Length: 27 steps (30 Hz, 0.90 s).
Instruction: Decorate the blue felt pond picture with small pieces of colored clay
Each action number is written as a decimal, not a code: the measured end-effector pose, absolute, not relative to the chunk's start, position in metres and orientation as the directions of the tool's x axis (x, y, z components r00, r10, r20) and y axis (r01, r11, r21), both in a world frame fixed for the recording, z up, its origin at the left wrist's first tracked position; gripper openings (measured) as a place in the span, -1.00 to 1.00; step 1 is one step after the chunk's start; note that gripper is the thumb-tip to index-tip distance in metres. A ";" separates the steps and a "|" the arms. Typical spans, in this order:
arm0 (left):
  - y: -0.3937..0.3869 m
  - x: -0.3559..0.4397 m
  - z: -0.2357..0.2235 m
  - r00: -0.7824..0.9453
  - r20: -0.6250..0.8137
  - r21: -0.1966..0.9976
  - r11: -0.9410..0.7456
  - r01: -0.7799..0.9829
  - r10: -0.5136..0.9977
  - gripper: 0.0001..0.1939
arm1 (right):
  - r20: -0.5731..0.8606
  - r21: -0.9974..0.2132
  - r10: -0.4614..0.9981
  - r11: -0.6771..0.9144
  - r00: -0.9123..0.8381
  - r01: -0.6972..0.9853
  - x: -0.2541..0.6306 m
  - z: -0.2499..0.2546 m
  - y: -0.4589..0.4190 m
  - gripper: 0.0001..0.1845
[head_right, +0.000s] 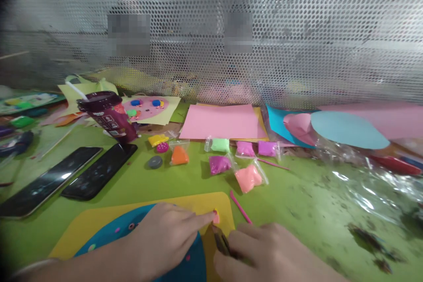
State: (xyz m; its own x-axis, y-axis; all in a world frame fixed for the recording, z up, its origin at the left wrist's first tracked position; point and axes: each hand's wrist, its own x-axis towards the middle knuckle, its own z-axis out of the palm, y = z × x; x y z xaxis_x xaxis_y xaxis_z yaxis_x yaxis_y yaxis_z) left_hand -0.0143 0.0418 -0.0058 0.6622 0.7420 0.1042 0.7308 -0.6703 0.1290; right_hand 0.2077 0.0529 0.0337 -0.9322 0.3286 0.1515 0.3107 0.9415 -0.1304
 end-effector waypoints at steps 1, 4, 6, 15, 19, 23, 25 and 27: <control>0.042 -0.015 -0.006 0.664 0.112 0.124 -0.673 0.729 0.740 -0.57 | 0.124 -0.128 0.328 0.941 -0.936 0.313 0.209 0.032 0.053 -0.73; 0.042 -0.015 -0.007 0.667 0.111 0.120 -0.676 0.727 0.737 -0.56 | 0.078 -0.112 0.305 0.949 -0.949 0.296 0.208 0.033 0.055 -0.75; 0.043 -0.014 -0.006 0.671 0.099 0.118 -0.678 0.726 0.735 -0.56 | 0.088 -0.097 0.295 0.953 -0.952 0.286 0.208 0.035 0.058 -0.81; 0.041 -0.012 -0.002 0.657 0.037 0.096 -0.657 0.747 0.753 -0.54 | 0.084 -0.443 0.351 0.852 -0.932 0.281 0.212 0.054 0.068 -0.78; 0.041 -0.011 -0.003 0.637 0.016 0.040 -0.637 0.770 0.771 -0.47 | 0.035 -0.537 0.416 0.775 -0.909 0.334 0.212 0.059 0.068 -0.77; 0.040 -0.009 -0.002 0.643 -0.052 0.039 -0.642 0.766 0.764 -0.44 | 0.050 -0.590 0.446 0.735 -0.894 0.334 0.215 0.047 0.074 -0.76; 0.041 -0.008 0.001 0.635 -0.085 0.038 -0.634 0.773 0.768 -0.42 | 0.066 -0.620 0.447 0.719 -0.892 0.314 0.217 0.040 0.078 -0.75; 0.041 -0.008 0.003 0.629 -0.106 0.041 -0.628 0.777 0.771 -0.39 | 0.065 -0.650 0.450 0.696 -0.891 0.304 0.218 0.037 0.080 -0.75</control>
State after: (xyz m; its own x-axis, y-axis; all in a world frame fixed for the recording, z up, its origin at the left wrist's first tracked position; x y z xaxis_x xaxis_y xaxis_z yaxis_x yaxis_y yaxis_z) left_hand -0.0077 0.0407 0.0030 0.6285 0.7706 -0.1059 0.7770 -0.6282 0.0407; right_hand 0.2176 0.0801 0.0371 -0.8908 0.4496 0.0651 0.3040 0.6964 -0.6501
